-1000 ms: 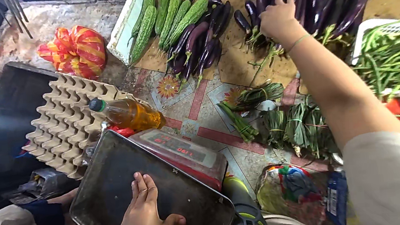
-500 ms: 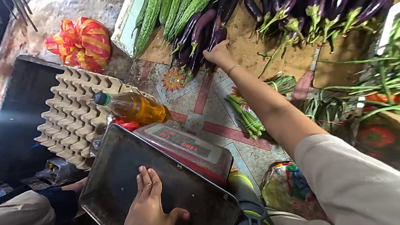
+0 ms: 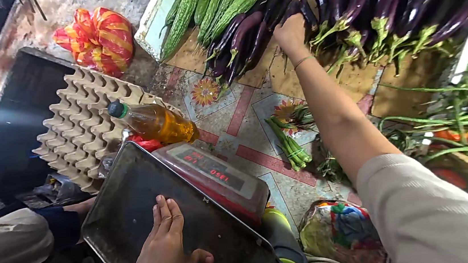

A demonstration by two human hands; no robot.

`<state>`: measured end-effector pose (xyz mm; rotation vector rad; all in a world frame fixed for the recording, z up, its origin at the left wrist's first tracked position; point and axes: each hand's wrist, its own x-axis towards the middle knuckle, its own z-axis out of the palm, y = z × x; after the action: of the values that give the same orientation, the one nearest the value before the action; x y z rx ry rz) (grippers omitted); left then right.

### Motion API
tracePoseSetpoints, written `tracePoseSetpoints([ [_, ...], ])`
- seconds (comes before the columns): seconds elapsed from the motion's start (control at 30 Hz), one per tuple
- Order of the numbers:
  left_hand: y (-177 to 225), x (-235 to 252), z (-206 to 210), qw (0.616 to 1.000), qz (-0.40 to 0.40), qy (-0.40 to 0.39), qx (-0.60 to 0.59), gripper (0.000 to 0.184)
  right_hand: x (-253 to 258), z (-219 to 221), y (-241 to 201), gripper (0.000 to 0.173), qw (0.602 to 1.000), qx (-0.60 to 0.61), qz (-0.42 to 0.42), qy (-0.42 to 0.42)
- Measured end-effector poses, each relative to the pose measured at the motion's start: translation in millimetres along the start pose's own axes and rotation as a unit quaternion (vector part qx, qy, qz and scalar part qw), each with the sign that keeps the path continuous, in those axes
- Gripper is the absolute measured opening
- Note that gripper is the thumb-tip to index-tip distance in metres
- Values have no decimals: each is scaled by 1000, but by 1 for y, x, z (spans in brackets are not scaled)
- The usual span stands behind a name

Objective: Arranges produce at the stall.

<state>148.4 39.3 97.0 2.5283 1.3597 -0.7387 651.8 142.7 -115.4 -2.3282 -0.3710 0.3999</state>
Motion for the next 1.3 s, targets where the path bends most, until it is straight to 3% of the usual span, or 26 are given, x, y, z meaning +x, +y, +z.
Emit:
tracePoseSetpoints([
  [0.13,0,0,0,1000,10,9,-3,122,39,-8,13,64,999,41,20,-3],
  [0.3,0,0,0,1000,3,3,-2,125,37,-24,30,59,980,191,9,-57],
  [0.5,-3,-1,1,1000,19,16,-12,122,0,-78,3,60,992,-58,-112,-33],
  [0.63,-3,-1,2,999,22,21,-18,122,41,-83,-4,62,993,-52,-93,-45],
  [0.77,-4,-1,4,999,26,31,-15,121,112,-54,2,62,998,-27,-50,-29],
  [0.9,-5,-2,8,998,28,40,-26,119,97,-15,10,63,998,14,13,-57],
  [1.0,-7,-2,8,998,34,47,-33,119,85,6,19,63,998,47,29,-28],
  [1.13,-6,-2,9,998,33,49,-29,120,86,-7,6,69,999,15,22,26],
  [1.3,-7,0,10,997,40,58,-18,120,100,-30,0,85,999,-23,3,31],
])
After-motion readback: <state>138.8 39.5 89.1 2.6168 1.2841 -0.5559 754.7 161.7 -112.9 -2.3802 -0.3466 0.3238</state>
